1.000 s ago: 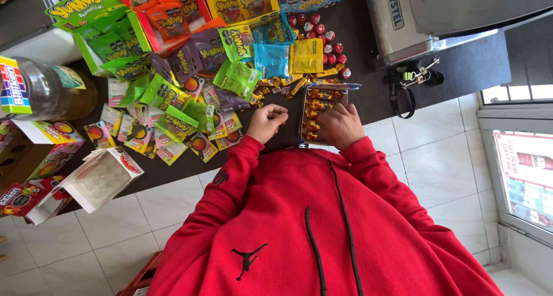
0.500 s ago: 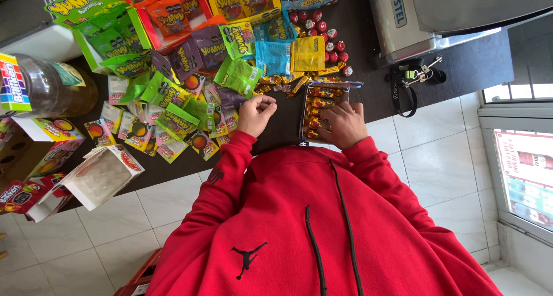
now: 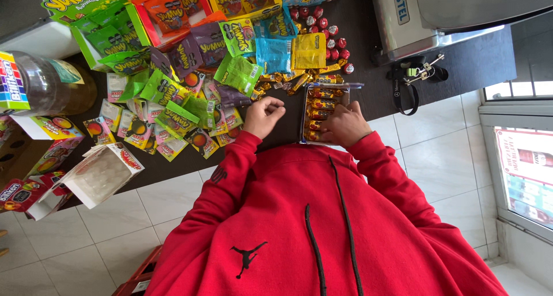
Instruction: The person arranges gold-wrapped candies into a small cardboard box on a counter. They pick up candies from a pile and place them one by one into the box, occasionally adjusting their position.
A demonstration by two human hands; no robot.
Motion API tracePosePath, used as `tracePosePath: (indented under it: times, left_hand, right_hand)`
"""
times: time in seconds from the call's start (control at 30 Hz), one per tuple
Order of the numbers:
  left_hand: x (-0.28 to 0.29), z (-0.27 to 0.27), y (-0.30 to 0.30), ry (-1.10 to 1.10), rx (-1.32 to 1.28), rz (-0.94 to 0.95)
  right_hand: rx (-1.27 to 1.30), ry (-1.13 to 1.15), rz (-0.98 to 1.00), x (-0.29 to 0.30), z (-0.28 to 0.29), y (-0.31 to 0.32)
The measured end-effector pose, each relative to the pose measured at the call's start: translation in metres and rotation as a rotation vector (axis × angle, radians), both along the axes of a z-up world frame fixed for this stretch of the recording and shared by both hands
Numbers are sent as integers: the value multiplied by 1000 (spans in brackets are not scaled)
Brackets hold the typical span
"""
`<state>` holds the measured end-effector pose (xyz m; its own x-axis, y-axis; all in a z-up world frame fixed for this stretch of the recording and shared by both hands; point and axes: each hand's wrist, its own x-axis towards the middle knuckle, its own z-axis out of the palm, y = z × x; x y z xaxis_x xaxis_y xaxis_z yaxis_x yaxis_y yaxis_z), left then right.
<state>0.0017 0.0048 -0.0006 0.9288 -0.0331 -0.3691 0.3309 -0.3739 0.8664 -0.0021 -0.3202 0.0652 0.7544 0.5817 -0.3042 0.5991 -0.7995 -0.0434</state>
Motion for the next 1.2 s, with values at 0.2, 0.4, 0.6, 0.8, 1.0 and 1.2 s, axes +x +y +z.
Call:
tracePosePath:
  times: [0.2,0.4,0.6,0.8,1.0,1.2]
  left_hand:
    - [-6,0,-28,20,-53,-71]
    - [-10,-7,-32,22,-65,-95]
    - [-1,3,-15,-39,38,-51]
    - [4,-11,13,-769,979,-190]
    - [17,25,9,-650,1108,-331]
    - [39,-71,37,-962,979,-379]
  right_hand:
    - [-16,-58,-48,-8,2,15]
    - [-27,-64,-1,-7,-12,10]
    - [7,-28,-42,-5,-16,4]
    - [219,-53,-266,2,20,-11]
    - [384,-46,-675,-16,-10,-35]
    - [514,48,-724,-19,-49,-42]
